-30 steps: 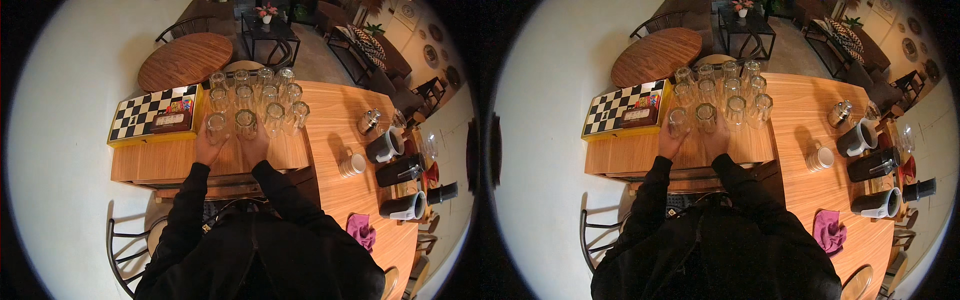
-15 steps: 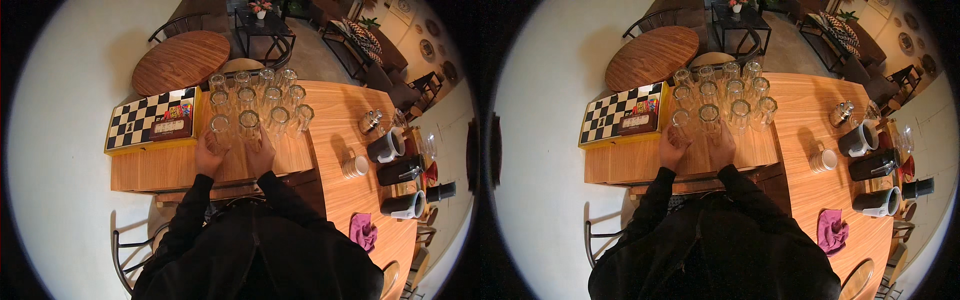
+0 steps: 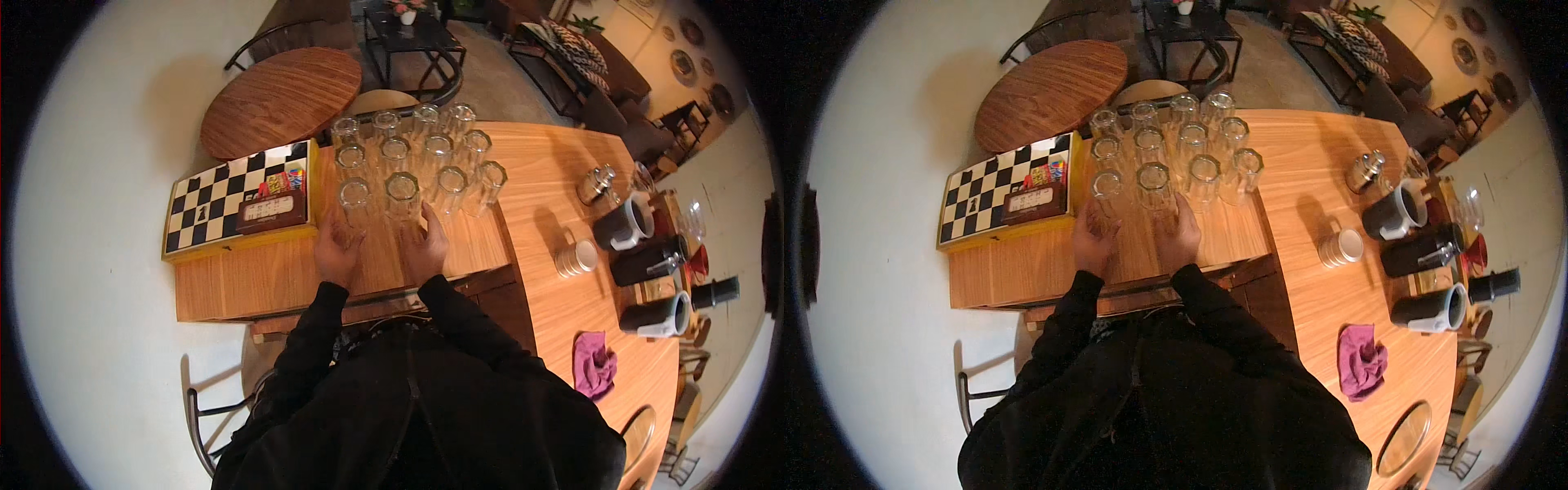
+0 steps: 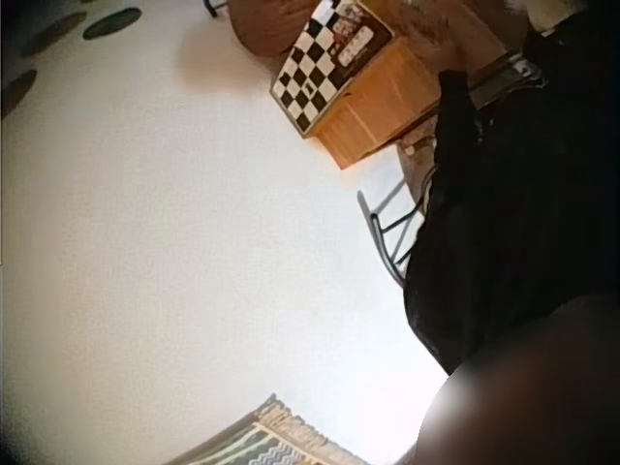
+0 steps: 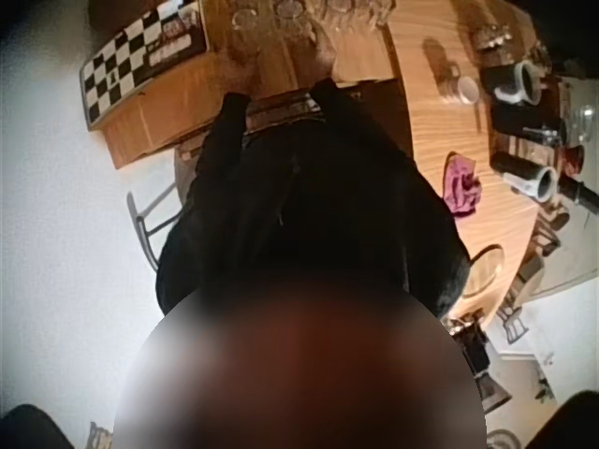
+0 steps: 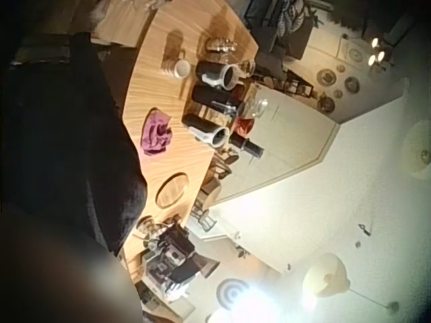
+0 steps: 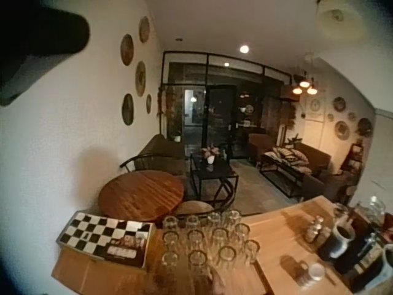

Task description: The person is moving and organizing glass cups and small ceramic cups onto a wooden table section and a storage shelf.

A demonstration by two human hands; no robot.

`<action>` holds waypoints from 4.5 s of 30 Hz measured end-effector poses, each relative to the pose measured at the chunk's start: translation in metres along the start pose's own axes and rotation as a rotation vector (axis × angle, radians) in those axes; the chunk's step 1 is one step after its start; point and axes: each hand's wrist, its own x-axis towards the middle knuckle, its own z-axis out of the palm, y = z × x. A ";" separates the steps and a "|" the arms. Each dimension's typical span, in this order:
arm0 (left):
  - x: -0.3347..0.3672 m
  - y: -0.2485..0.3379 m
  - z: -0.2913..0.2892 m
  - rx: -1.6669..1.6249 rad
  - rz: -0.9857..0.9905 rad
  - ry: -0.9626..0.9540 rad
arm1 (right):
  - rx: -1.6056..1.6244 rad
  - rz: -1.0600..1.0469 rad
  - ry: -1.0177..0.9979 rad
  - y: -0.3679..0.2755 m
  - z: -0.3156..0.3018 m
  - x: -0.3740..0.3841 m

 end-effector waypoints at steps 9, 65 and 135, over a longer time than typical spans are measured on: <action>-0.103 0.002 -0.007 0.021 0.216 -0.522 | -0.108 -0.302 -0.104 0.009 -0.075 -0.088; -1.579 0.243 -0.113 0.731 2.245 -3.340 | 0.875 2.087 2.103 -0.287 -0.295 -1.418; -2.909 0.558 -0.528 -0.117 1.528 -4.000 | -0.412 1.724 2.329 -0.836 -1.467 -2.298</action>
